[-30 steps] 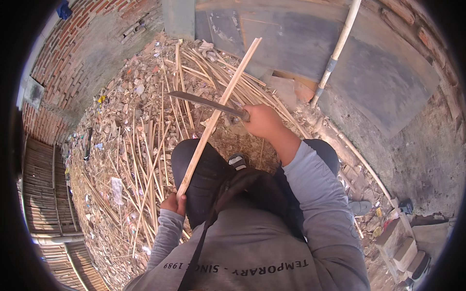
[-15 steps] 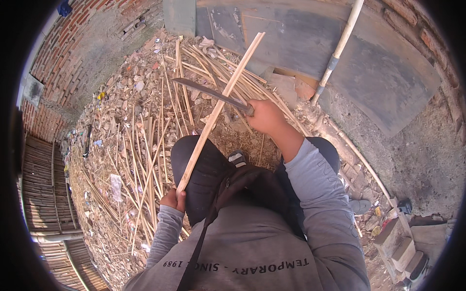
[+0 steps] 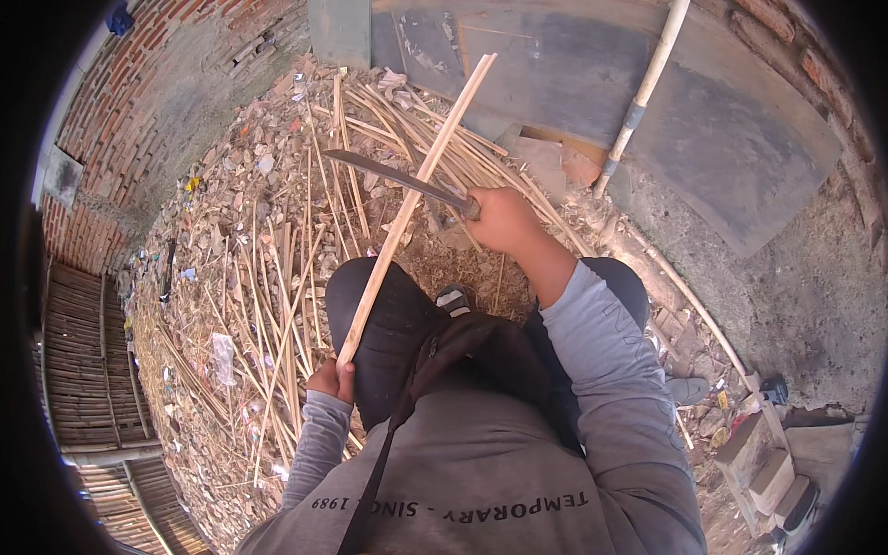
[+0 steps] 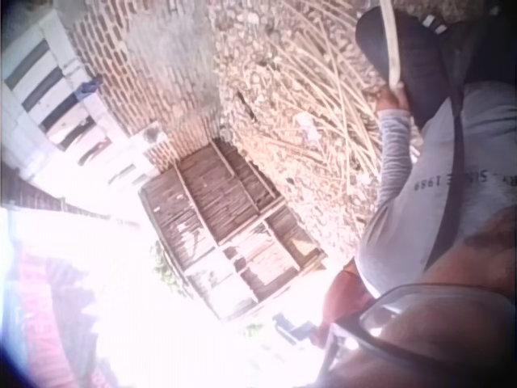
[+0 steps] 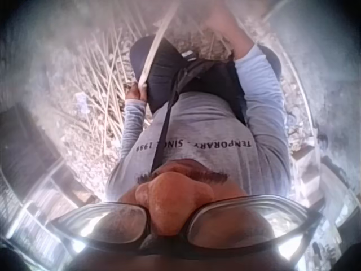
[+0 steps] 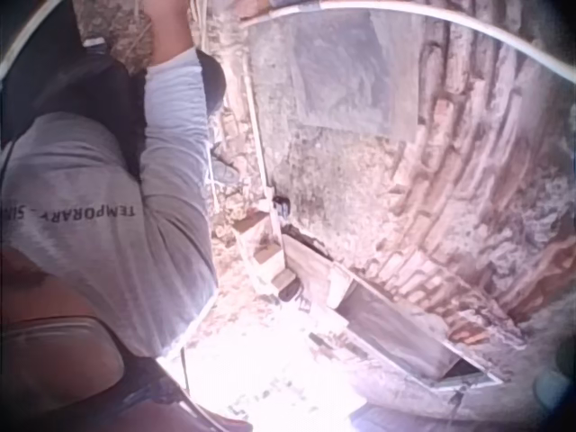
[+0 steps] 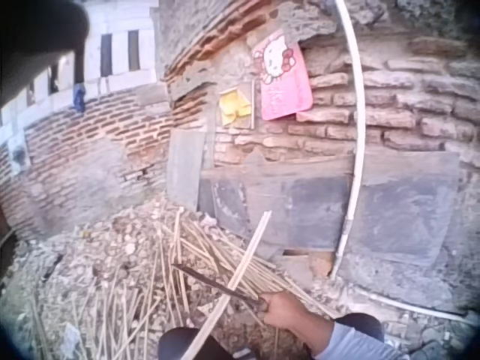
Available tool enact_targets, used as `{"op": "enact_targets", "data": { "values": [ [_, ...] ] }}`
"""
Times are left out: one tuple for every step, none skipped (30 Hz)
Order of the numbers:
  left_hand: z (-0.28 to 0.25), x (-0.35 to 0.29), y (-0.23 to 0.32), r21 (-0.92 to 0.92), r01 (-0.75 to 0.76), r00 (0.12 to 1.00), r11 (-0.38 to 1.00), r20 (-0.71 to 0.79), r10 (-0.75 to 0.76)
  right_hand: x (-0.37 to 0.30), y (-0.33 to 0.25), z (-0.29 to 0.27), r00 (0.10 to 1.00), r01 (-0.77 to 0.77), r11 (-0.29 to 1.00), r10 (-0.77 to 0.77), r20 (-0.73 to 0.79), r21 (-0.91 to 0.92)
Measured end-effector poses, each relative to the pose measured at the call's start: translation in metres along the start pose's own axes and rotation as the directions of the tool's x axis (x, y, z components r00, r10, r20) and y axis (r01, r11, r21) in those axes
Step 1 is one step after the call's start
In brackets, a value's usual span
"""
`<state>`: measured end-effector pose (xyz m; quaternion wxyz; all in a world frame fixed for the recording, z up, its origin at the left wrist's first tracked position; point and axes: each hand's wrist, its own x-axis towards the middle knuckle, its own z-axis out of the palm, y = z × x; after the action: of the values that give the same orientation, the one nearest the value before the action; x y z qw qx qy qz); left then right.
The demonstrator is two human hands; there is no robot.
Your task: The person shaves and smooths a bamboo strip using a knife, working over a pile of wood shavings in an outdoor area.
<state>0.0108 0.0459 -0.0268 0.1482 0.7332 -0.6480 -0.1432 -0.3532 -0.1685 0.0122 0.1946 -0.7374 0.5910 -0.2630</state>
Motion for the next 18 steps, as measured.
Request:
{"op": "enact_targets", "data": {
  "values": [
    [-0.001, 0.000, 0.002, -0.018, -0.001, 1.000, 1.000, 0.001, 0.001, -0.003, -0.001, 0.001, 0.998, 0.034, 0.999, -0.033, 0.048, -0.020],
    [-0.001, 0.001, 0.004, -0.036, -0.002, 1.000, 0.999, 0.003, 0.002, -0.005, -0.002, 0.002, 0.993, 0.069, 0.997, -0.065, 0.098, -0.038],
    [-0.001, 0.000, 0.004, -0.048, -0.006, 1.000, 0.999, 0.004, 0.007, -0.007, -0.003, 0.003, 0.984, 0.106, 0.993, -0.097, 0.148, -0.054],
    [-0.002, -0.001, 0.004, -0.054, -0.005, 1.000, 0.999, 0.001, 0.005, -0.009, -0.010, -0.002, 0.974, 0.136, 0.984, -0.112, 0.196, -0.114],
    [-0.003, -0.002, 0.003, -0.062, -0.004, 1.000, 0.998, -0.001, 0.004, -0.009, -0.013, -0.005, 0.975, 0.155, 0.981, -0.132, 0.178, -0.121],
    [-0.003, -0.001, 0.003, -0.055, -0.005, 1.000, 0.998, -0.004, 0.004, -0.008, -0.013, -0.008, 0.975, 0.174, 0.976, -0.153, 0.160, -0.128],
    [-0.004, 0.000, 0.004, -0.047, -0.007, 1.000, 0.999, -0.005, 0.007, -0.009, -0.011, -0.010, 0.975, 0.191, 0.972, -0.172, 0.140, -0.135],
    [-0.005, 0.001, 0.005, -0.040, -0.010, 1.000, 0.999, -0.006, 0.010, -0.007, -0.005, -0.008, 0.983, 0.161, 0.982, -0.150, 0.105, -0.098],
    [-0.006, 0.000, 0.006, -0.035, -0.005, 1.000, 0.999, -0.006, 0.005, -0.004, 0.005, -0.002, 0.990, 0.131, 0.990, -0.126, 0.069, -0.061],
    [-0.006, 0.001, 0.008, -0.034, -0.001, 1.000, 0.999, -0.008, 0.001, -0.002, 0.004, -0.003, 0.994, 0.103, 0.994, -0.102, 0.034, -0.026],
    [-0.006, 0.002, 0.008, -0.034, 0.002, 1.000, 0.999, -0.010, -0.002, -0.001, 0.003, -0.004, 0.997, 0.075, 0.997, -0.074, 0.026, -0.029],
    [-0.005, 0.002, 0.007, -0.022, 0.005, 1.000, 1.000, -0.016, -0.005, 0.000, 0.001, -0.005, 0.999, 0.045, 0.998, -0.045, 0.018, -0.033],
    [-0.004, 0.001, 0.005, -0.012, 0.009, 1.000, 1.000, -0.019, -0.009, 0.000, -0.002, -0.007, 1.000, 0.014, 0.999, -0.013, 0.012, -0.038],
    [-0.002, 0.001, 0.004, -0.002, 0.012, 1.000, 1.000, -0.022, -0.012, -0.002, -0.004, -0.005, 0.999, 0.044, 0.998, -0.044, 0.003, -0.038],
    [-0.001, 0.001, 0.003, -0.021, 0.002, 1.000, 1.000, -0.025, -0.003, -0.003, -0.005, -0.003, 0.997, 0.074, 0.997, -0.074, -0.006, -0.038],
    [-0.003, 0.001, 0.005, -0.040, -0.005, 1.000, 0.999, -0.026, 0.004, -0.005, -0.006, -0.002, 0.995, 0.103, 0.994, -0.103, -0.013, -0.038],
    [-0.004, 0.001, 0.007, -0.058, -0.011, 1.000, 0.998, -0.027, 0.010, -0.006, -0.007, -0.004, 0.993, 0.121, 0.991, -0.121, 0.004, -0.062],
    [-0.003, 0.001, 0.007, -0.068, -0.024, 0.999, 0.997, -0.029, 0.022, -0.007, -0.007, -0.008, 0.990, 0.140, 0.987, -0.138, 0.022, -0.085]
  ]
}}
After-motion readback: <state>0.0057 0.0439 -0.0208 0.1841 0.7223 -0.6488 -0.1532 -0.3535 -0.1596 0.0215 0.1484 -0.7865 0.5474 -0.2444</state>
